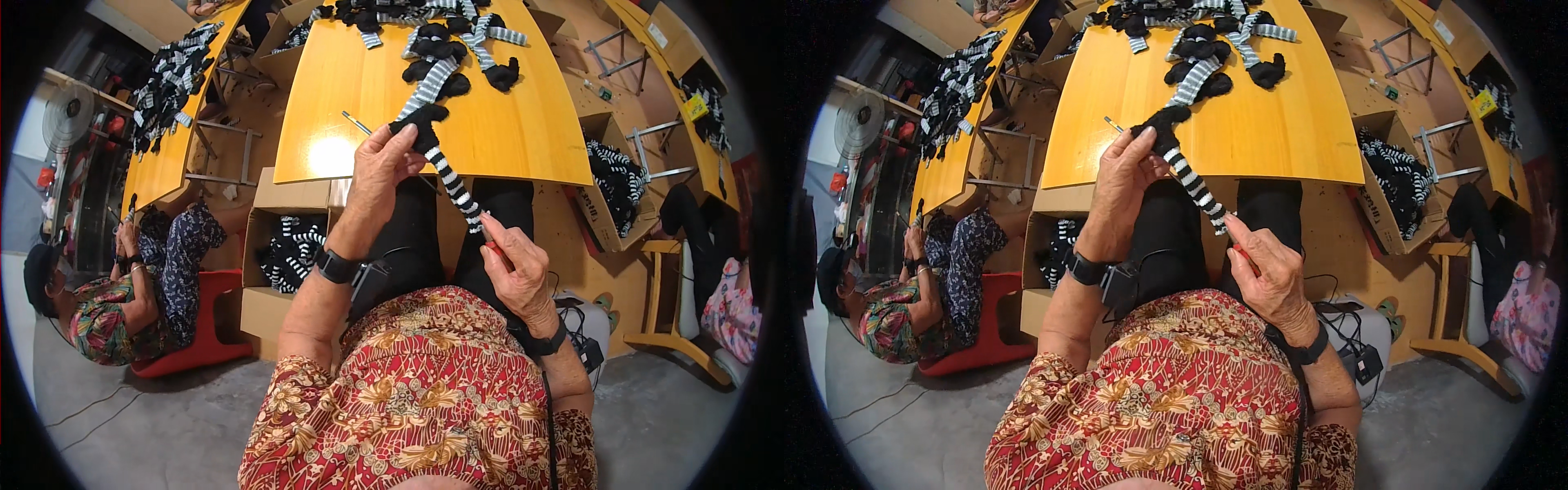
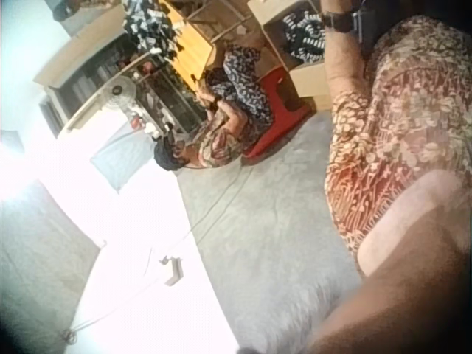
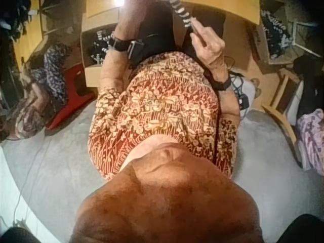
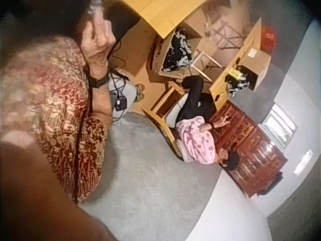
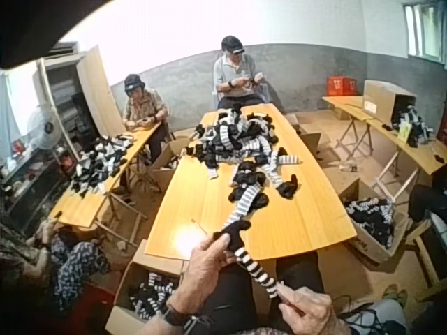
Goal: The person sits at a table and uses a red-handled tool to sew the toe of a black and white striped sock. They repeatedly insert the tool into the fabric, pull it through, and adjust the sock to close the opening. The person handles multiple socks, picking them up from the table and placing them back down after working on them.
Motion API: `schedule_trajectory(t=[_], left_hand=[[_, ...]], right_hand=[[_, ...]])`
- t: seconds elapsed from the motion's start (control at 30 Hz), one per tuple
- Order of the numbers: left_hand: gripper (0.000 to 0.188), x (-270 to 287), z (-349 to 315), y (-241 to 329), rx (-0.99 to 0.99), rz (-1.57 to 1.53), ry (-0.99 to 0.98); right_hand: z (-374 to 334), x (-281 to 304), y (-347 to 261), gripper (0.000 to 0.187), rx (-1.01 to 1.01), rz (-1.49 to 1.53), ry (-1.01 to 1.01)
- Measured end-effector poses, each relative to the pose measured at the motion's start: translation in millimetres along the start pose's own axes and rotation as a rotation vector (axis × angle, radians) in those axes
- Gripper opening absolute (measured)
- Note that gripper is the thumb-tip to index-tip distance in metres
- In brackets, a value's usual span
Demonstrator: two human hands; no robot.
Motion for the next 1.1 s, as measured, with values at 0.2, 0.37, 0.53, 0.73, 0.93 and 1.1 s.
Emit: schedule_trajectory(t=[0.2,0.37,0.53,0.73,0.93,1.1], left_hand=[[0.02,-9,-8,-20,0.008,-0.152,0.037],[0.023,-11,-4,-30,0.073,-0.094,-0.128],[0.02,-7,-8,0,0.128,0.199,-0.108],[0.011,24,5,3,0.01,0.115,-0.145],[0.015,14,2,-23,-0.157,-0.168,-0.038],[0.016,-6,-6,-36,-0.169,-0.161,-0.021]], right_hand=[[0,-11,10,0.048,-0.302,0.235,-0.002],[8,-11,15,0.052,-0.45,0.391,-0.124],[16,0,10,0.053,-0.173,0.18,-0.178],[20,5,-8,0.053,-0.146,0.075,-0.238],[0,-13,0,0.048,-0.463,0.467,-0.218],[-5,-23,-1,0.045,-0.505,0.705,-0.021]])
Point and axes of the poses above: each hand's wrist, its own z-axis towards the middle knuckle, its own x-axis out of the back of the hand, y = z × x, the point moved 6 cm from there along z, towards the middle knuckle, and after that the axes turned 1 degree about -x, right-handed, at the moved point
